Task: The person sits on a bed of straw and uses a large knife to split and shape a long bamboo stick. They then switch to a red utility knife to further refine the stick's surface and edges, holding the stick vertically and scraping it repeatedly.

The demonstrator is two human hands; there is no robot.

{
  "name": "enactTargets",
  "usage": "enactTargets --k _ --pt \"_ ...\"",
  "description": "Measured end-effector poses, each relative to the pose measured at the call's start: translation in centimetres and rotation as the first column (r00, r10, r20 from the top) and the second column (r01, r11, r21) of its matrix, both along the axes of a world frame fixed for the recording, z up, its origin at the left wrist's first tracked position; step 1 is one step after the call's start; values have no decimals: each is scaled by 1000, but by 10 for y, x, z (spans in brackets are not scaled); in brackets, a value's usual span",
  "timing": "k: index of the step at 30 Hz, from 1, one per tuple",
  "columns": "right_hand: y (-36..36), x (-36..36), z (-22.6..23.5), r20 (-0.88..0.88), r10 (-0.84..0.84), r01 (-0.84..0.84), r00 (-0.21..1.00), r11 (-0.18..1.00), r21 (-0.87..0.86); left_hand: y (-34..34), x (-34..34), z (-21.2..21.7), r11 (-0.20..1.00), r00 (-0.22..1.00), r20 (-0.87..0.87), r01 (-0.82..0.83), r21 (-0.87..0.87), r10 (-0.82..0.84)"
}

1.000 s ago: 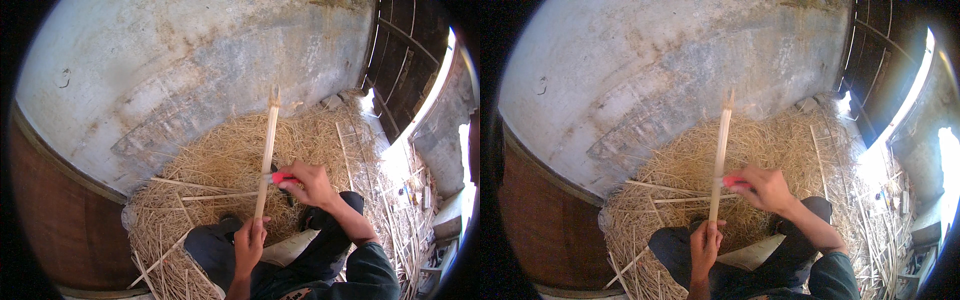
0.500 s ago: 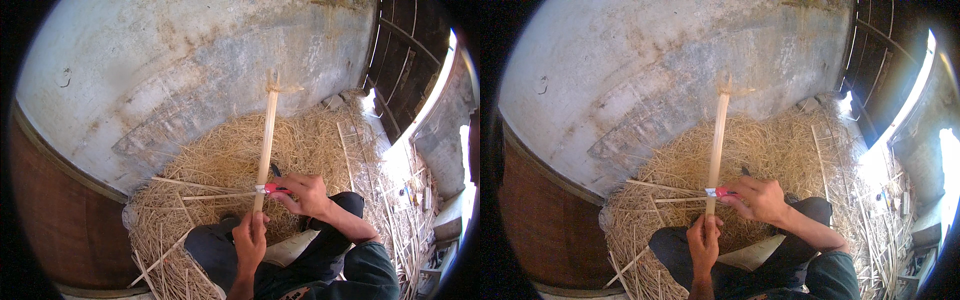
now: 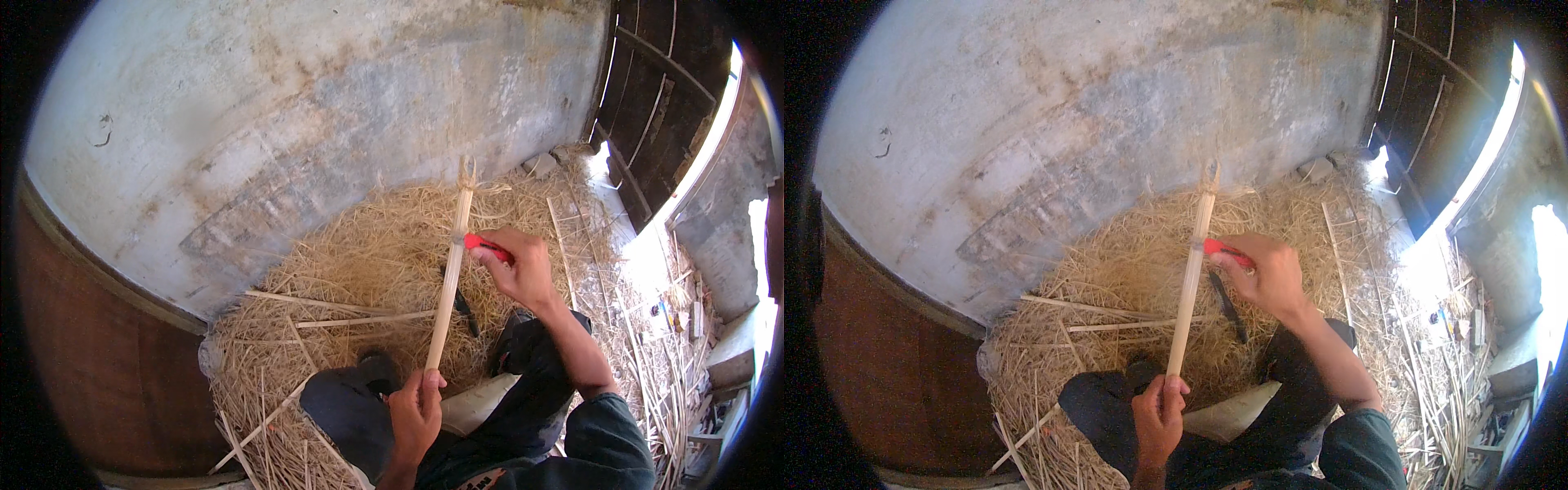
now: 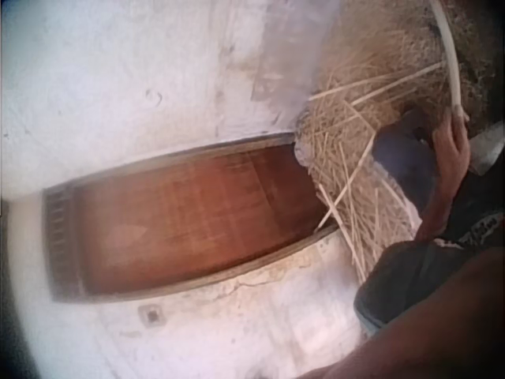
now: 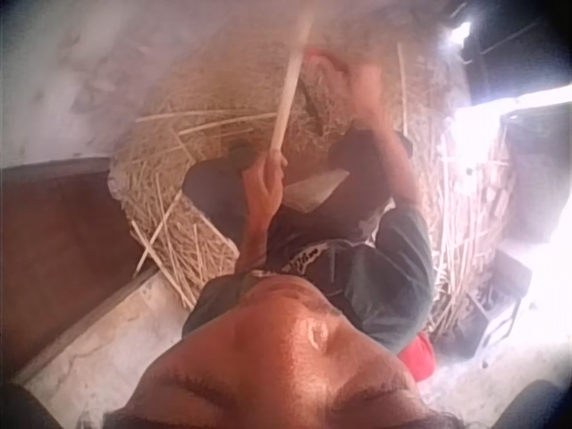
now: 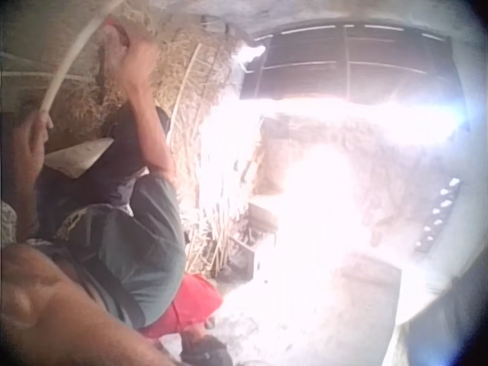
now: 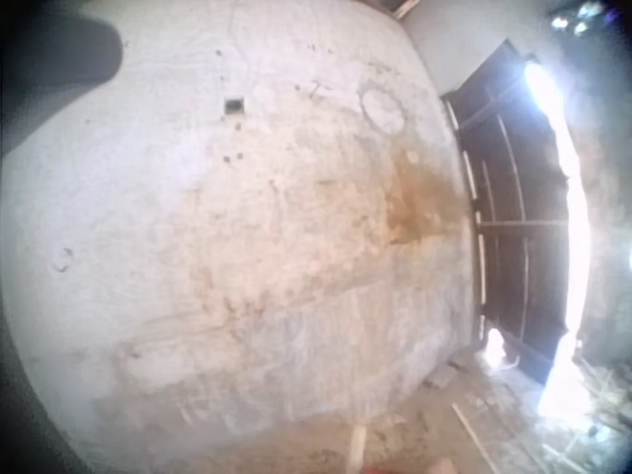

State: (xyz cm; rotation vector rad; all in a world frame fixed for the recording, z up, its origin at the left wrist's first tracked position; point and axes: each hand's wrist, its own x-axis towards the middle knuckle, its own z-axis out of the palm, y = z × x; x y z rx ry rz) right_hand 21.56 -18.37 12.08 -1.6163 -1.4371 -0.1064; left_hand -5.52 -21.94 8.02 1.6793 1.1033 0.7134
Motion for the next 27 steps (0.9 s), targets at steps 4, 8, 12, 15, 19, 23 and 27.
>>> enactTargets --k 4,8,12,15,19,23,27 --pt "5 10 -2 14 -13 14 1000 999 -44 -5 -7 -6 1000 999 33 2 -2 -1" --pt "11 21 -5 20 -75 76 997 997 -8 -15 -15 -6 999 1000 10 29 -28 -29" --pt "10 21 -6 105 -93 92 990 996 10 -19 -21 -10 998 1000 4 22 -55 -22" --pt "6 16 -9 146 -155 148 977 987 58 -19 -27 -15 995 999 -10 52 -87 -53" --pt "11 23 -13 40 -314 293 949 919 264 -15 -35 -18 823 961 255 228 -520 -106" --pt "6 82 -3 -373 -273 349 886 924 153 -22 -46 -30 703 940 309 315 -638 -142" --pt "-5 70 -3 -584 -130 229 801 968 99 -19 -35 -40 920 983 151 156 -361 -107"
